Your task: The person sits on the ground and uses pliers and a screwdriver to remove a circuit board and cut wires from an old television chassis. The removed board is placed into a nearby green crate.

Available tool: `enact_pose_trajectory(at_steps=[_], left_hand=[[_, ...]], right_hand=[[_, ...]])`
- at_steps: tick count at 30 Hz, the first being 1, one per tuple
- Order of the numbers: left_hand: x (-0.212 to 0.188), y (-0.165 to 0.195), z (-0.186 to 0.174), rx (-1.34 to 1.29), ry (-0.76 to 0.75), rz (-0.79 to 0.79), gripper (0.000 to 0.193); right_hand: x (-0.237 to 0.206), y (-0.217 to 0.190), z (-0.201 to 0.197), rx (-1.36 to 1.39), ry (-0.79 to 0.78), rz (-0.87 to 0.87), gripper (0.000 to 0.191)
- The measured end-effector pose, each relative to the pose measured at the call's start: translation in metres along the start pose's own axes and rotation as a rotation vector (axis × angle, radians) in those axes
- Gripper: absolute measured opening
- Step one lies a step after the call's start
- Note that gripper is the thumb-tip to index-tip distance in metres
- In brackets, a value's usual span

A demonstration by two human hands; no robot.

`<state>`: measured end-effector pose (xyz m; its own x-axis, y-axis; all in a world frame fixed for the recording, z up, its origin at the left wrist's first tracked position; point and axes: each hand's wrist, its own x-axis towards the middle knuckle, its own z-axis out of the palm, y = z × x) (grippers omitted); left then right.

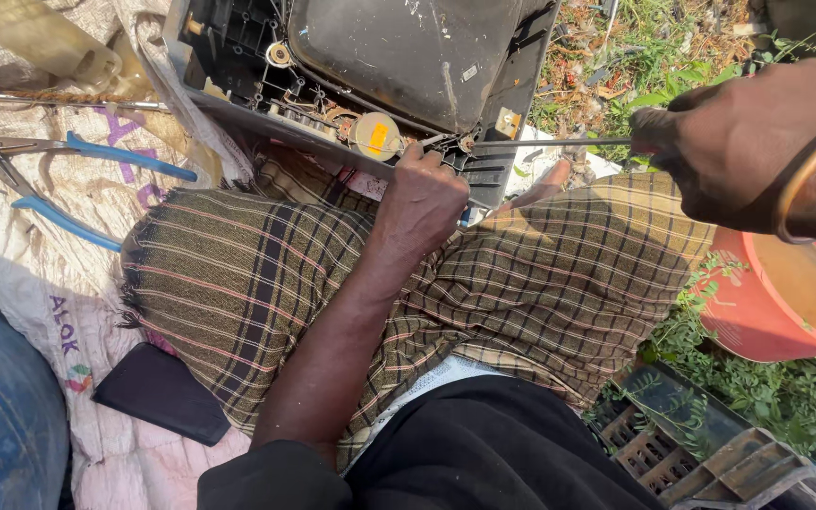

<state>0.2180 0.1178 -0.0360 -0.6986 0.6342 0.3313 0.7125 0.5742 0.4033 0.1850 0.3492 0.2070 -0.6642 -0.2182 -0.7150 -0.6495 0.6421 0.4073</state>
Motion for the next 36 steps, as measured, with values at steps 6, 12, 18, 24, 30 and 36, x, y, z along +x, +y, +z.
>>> enact_pose_trajectory(at_steps=[6,12,18,24,30,36], left_hand=[[0.004,0.0,-0.012,-0.021,0.025,-0.002,0.009],[0.006,-0.002,-0.026,-0.064,-0.029,0.009,0.039],[0.005,0.002,-0.015,0.091,-0.117,0.022,0.036],[0.007,0.002,-0.025,0.02,-0.085,0.021,0.05],[0.014,0.005,-0.036,0.03,-0.116,0.029,0.055],[0.023,0.002,-0.036,-0.31,-0.003,-0.161,0.04]], right_hand=[[-0.029,0.011,0.029,-0.049,0.482,-0.073,0.052],[-0.013,0.009,0.001,1.099,-0.057,0.545,0.032],[-0.021,-0.02,-0.024,-0.095,0.37,-0.027,0.058],[-0.031,-0.002,-0.002,0.068,0.806,-0.133,0.026],[-0.024,-0.008,0.004,0.577,0.657,0.188,0.024],[-0.036,-0.008,-0.004,0.576,0.527,0.002,0.021]])
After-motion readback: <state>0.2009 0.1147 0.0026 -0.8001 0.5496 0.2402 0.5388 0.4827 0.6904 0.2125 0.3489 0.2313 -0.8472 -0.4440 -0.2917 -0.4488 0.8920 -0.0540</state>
